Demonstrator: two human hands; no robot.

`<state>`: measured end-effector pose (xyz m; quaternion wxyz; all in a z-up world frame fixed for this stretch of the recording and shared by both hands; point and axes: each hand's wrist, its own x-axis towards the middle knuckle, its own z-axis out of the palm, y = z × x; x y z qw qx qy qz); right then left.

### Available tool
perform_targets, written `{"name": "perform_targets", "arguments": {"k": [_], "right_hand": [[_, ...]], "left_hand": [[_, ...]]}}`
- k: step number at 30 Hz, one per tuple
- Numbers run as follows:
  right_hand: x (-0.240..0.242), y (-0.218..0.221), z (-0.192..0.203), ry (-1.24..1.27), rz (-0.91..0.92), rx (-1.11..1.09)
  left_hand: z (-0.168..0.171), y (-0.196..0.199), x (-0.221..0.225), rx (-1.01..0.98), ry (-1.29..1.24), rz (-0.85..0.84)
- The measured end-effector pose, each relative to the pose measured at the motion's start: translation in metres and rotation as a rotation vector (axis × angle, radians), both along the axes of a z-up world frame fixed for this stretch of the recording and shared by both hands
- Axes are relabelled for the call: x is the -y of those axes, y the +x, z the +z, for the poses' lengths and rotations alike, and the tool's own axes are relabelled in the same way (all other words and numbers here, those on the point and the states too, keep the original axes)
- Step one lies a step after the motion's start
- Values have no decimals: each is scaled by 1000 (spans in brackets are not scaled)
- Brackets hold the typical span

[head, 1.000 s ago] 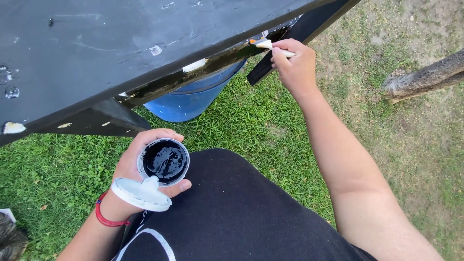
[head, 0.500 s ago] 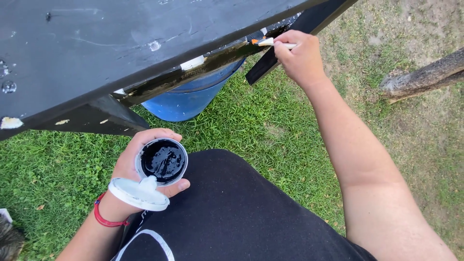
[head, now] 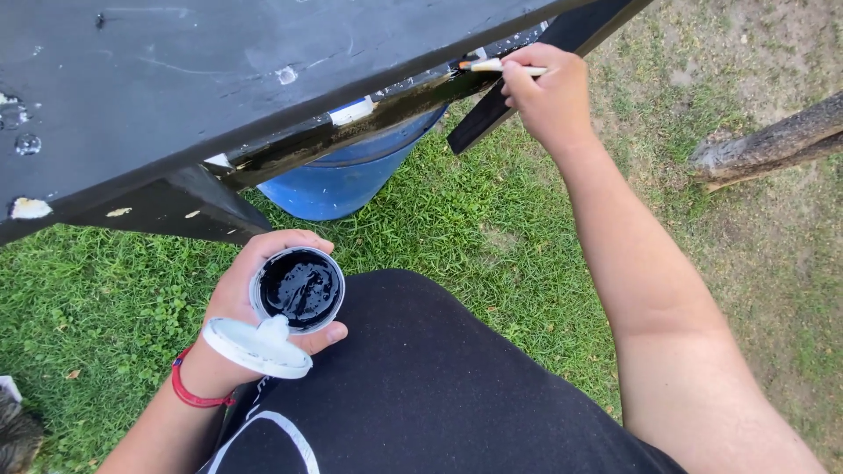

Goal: Painting a wooden structure with black paint using a paintbrush.

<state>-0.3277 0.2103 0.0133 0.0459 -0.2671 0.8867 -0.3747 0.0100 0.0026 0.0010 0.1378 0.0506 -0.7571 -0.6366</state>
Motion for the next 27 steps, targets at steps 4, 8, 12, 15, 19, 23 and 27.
{"name": "perform_targets", "arguments": {"k": [4,8,12,15,19,23,27], "right_hand": [[6,1,10,95,-51,101],[10,-4,14,8,36,-29],[10,1,19,142,-4,65],[-11,20,27,277,-27,2],[-62,73,36,-142,89,-60],[-164,108,5,-503,56,100],[-192,169,-3,-566,227,-186]], "left_hand": [[1,0,1,6,-15,4],[1,2,1,30,-9,-1],[5,-4,-3,41,-29,15],[6,-8,-4,-17,-106,95],[-5,-15,0,-167,-170,60],[-6,-33,-5,-302,-321,33],[9,-56,-8,-499,-478,25]]}}
